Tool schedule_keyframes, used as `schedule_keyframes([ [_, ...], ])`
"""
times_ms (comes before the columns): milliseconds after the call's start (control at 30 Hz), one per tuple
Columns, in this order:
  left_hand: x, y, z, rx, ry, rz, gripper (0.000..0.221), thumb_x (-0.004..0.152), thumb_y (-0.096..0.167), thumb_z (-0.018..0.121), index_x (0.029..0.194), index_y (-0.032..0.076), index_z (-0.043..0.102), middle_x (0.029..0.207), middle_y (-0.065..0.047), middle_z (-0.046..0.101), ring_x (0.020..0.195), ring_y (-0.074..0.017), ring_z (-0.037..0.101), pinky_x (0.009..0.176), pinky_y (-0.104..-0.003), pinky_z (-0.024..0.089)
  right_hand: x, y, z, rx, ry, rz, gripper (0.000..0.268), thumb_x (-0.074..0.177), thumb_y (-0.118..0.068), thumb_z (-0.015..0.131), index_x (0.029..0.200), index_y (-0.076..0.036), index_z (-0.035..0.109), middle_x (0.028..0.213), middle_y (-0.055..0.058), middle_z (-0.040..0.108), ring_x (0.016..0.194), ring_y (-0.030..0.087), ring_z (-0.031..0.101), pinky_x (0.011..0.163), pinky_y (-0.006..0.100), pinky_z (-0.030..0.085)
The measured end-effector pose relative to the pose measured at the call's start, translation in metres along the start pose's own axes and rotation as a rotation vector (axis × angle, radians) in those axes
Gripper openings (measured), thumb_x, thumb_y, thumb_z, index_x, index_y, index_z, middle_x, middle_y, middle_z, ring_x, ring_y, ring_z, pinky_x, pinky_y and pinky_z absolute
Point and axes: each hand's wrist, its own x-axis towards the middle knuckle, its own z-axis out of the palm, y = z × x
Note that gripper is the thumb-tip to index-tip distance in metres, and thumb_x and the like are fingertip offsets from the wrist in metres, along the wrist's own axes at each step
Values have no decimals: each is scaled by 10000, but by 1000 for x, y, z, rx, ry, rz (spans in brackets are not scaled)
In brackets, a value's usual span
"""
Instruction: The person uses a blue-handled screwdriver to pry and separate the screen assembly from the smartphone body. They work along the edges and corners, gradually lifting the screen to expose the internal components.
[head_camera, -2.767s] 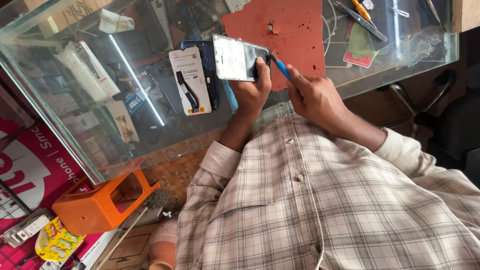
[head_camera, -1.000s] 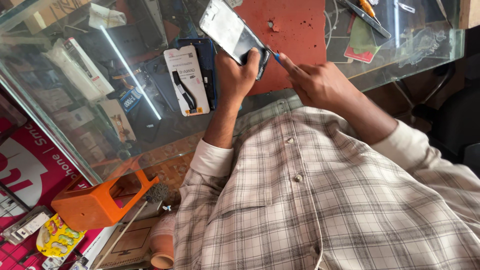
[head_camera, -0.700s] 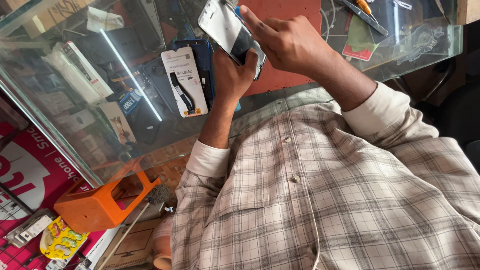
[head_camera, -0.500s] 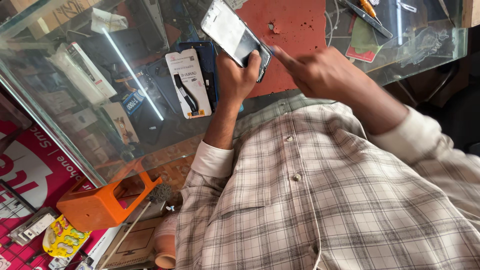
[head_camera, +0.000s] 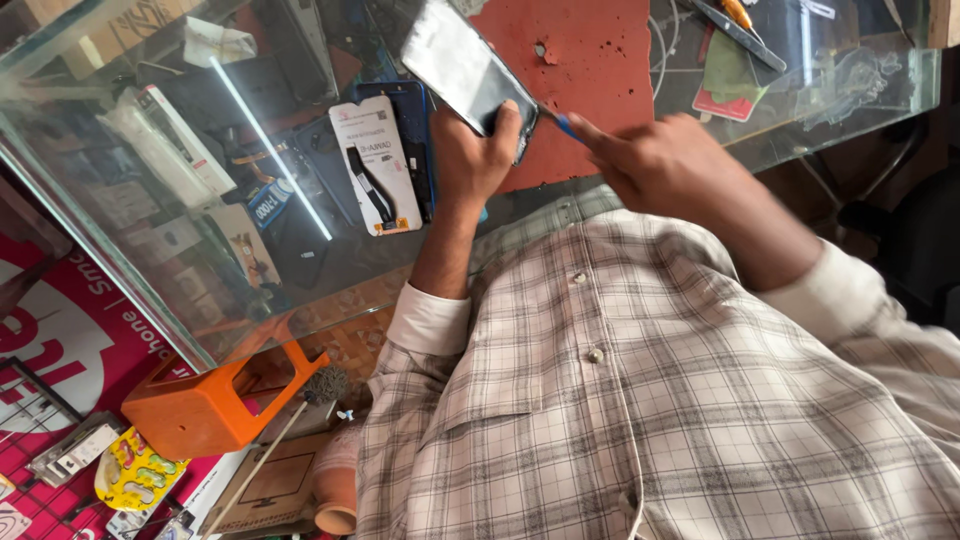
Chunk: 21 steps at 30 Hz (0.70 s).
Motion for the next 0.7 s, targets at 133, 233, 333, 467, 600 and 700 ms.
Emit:
schedule_keyframes([
  [133, -3, -6, -1, -46, -73, -113, 130, 886, 70, 669, 854, -55, 653, 717, -98, 676, 634, -202, 662, 617, -353, 518, -24, 3, -19, 162, 110, 95, 375, 1002, -68, 677, 1377, -75, 652, 669, 77, 646, 455, 199, 560, 424, 379, 398],
  [233, -7, -9, 5, -271, -174, -175, 278, 796, 50, 694, 1044, -58, 632, 921, -97, 690, 800, -191, 689, 713, -349, 567, -10, 5, -15, 172, 250, 114, 430, 1074, -65, 672, 1495, -24, 596, 631, 106, 577, 494, 235, 546, 487, 404, 399],
  [333, -12, -10, 15, -325, -281, -516, 195, 759, 86, 675, 915, -30, 675, 759, -64, 698, 636, -156, 675, 549, -333, 543, 20, 3, 0, 228, 339, 73, 438, 1084, -72, 665, 1510, -7, 582, 678, 116, 590, 525, 263, 569, 534, 401, 451],
  [467, -15, -15, 20, -341, -274, -478, 170, 808, 99, 679, 924, -24, 687, 788, -65, 695, 687, -147, 663, 590, -333, 538, 44, 2, 28, 295, 355, -23, 434, 1079, -69, 656, 1494, 5, 551, 760, 147, 629, 622, 315, 646, 589, 415, 495],
  [600, -14, -20, 17, -266, -298, -363, 176, 815, 93, 687, 947, -23, 695, 796, -73, 699, 716, -148, 658, 628, -332, 533, 49, 9, 36, 277, 325, -97, 469, 1049, -42, 652, 1496, 26, 528, 769, 161, 641, 622, 327, 647, 590, 440, 492],
  [700, -14, -21, 19, -303, -291, -489, 190, 769, 86, 676, 918, -27, 708, 777, -74, 714, 681, -162, 686, 603, -347, 548, 44, 14, 33, 151, 290, 55, 464, 1027, -33, 663, 1480, 7, 573, 698, 161, 626, 586, 343, 634, 564, 455, 490],
])
